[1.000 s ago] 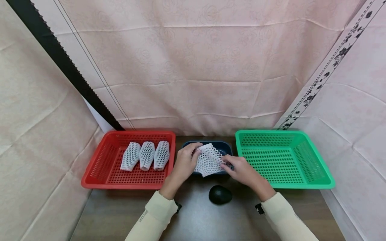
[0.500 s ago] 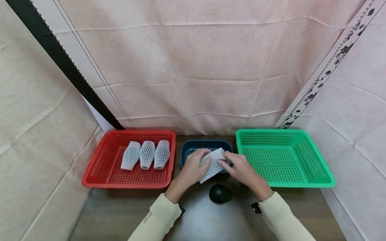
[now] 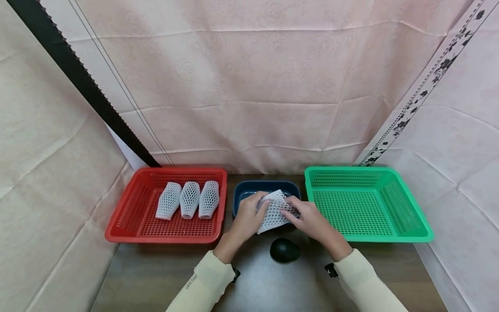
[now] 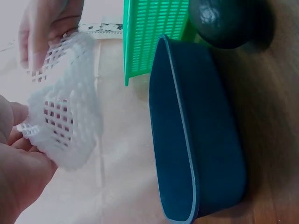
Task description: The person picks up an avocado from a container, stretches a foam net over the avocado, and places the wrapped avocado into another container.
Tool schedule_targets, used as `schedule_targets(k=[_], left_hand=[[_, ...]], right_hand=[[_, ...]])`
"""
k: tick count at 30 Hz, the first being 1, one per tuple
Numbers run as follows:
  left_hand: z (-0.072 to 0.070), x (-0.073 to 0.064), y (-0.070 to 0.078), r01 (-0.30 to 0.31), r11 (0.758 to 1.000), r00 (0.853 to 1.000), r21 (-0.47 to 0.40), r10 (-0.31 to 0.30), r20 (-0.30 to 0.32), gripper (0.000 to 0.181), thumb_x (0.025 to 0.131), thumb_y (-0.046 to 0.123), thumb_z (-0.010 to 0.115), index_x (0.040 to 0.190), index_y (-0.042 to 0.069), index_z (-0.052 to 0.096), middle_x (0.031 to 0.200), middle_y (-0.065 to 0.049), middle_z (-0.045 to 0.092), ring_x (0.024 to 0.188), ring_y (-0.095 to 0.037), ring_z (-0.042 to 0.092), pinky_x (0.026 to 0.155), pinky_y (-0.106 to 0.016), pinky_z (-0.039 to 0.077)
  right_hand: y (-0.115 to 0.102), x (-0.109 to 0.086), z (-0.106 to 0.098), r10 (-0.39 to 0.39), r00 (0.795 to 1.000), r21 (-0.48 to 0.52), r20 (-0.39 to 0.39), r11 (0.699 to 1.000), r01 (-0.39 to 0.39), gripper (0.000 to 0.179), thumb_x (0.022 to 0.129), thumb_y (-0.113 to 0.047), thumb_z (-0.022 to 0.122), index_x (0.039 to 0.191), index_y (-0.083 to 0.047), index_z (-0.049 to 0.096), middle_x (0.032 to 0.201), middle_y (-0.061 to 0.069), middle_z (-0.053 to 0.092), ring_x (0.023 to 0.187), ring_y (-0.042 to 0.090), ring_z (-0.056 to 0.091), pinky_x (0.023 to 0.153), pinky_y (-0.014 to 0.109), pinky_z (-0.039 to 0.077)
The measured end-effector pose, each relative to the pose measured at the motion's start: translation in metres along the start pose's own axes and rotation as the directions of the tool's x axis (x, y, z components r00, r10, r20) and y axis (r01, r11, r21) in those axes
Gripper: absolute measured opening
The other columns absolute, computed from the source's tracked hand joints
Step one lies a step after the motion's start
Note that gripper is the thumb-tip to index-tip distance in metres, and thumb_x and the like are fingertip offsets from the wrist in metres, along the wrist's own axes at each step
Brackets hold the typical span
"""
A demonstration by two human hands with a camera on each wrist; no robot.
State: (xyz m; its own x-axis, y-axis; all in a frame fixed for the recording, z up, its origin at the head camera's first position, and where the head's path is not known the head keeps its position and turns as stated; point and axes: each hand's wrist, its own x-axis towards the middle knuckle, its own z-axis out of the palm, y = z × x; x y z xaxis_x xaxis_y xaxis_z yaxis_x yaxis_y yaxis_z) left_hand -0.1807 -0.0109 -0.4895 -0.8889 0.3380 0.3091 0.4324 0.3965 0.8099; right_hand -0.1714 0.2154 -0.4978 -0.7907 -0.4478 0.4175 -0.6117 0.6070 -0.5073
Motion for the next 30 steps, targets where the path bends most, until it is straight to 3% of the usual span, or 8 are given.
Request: schedule_targets(k=[5,8,13,18,25,30], left_hand=[[-0.009,0.003,-0.004,0.0,1.0,0.993,0.011,0.001,-0.117,0.021,0.104,0.016,0.061,0.122,0.006,0.069,0.117,-0.011,0.074,0.097,-0.02,0.07,0.093,-0.037,0.06],[-0.013,0.004,-0.007,0.017,1.0,0.991,-0.005,-0.018,-0.136,0.02,0.104,0.014,0.062,0.121,0.005,0.069,0.116,-0.011,0.074,0.095,-0.021,0.068,0.092,-0.04,0.06],[-0.011,0.002,-0.014,0.104,0.994,0.993,-0.028,-0.105,-0.047,0.024,0.106,0.02,0.059,0.126,0.009,0.067,0.119,-0.008,0.072,0.097,-0.018,0.067,0.093,-0.037,0.06],[-0.005,-0.002,-0.02,0.187,0.981,0.982,-0.05,-0.184,0.052,0.031,0.107,0.029,0.056,0.135,0.014,0.06,0.126,-0.006,0.069,0.1,-0.017,0.067,0.094,-0.038,0.06],[0.003,-0.005,-0.023,0.224,0.967,0.968,-0.117,-0.207,0.142,0.039,0.109,0.039,0.048,0.14,0.016,0.051,0.133,-0.009,0.063,0.106,-0.021,0.066,0.096,-0.044,0.059],[0.007,-0.008,-0.024,0.27,0.948,0.946,-0.171,-0.228,0.229,0.048,0.107,0.046,0.05,0.145,0.018,0.041,0.137,-0.009,0.059,0.109,-0.021,0.064,0.095,-0.041,0.057]], right_hand=[[0.003,-0.007,0.004,0.052,0.998,0.004,0.034,0.999,-0.052,0.019,0.096,-0.015,0.074,0.113,-0.012,0.066,0.091,-0.003,0.071,0.075,0.001,0.061,0.067,0.02,0.058],[0.004,-0.009,0.007,0.056,0.998,0.006,0.034,0.998,-0.056,0.015,0.096,-0.014,0.074,0.109,-0.015,0.066,0.092,-0.005,0.072,0.077,0.001,0.062,0.07,0.021,0.059],[0.005,-0.009,0.008,0.047,0.999,0.0,0.012,0.999,-0.047,0.013,0.097,-0.013,0.072,0.108,-0.016,0.066,0.094,-0.006,0.072,0.079,0.001,0.063,0.07,0.023,0.06],[0.002,-0.006,0.005,0.024,0.999,0.018,-0.021,1.0,-0.024,0.014,0.097,-0.012,0.072,0.11,-0.015,0.067,0.099,-0.004,0.073,0.083,0.002,0.065,0.071,0.027,0.061],[-0.004,0.0,0.002,-0.013,0.999,0.004,-0.049,1.0,0.013,0.015,0.097,-0.01,0.072,0.112,-0.011,0.067,0.104,0.0,0.075,0.088,0.008,0.07,0.075,0.03,0.062],[-0.009,0.002,-0.001,0.02,0.999,-0.01,-0.039,1.0,-0.021,0.017,0.098,-0.013,0.072,0.113,-0.01,0.068,0.107,0.002,0.076,0.089,0.01,0.071,0.077,0.027,0.062]])
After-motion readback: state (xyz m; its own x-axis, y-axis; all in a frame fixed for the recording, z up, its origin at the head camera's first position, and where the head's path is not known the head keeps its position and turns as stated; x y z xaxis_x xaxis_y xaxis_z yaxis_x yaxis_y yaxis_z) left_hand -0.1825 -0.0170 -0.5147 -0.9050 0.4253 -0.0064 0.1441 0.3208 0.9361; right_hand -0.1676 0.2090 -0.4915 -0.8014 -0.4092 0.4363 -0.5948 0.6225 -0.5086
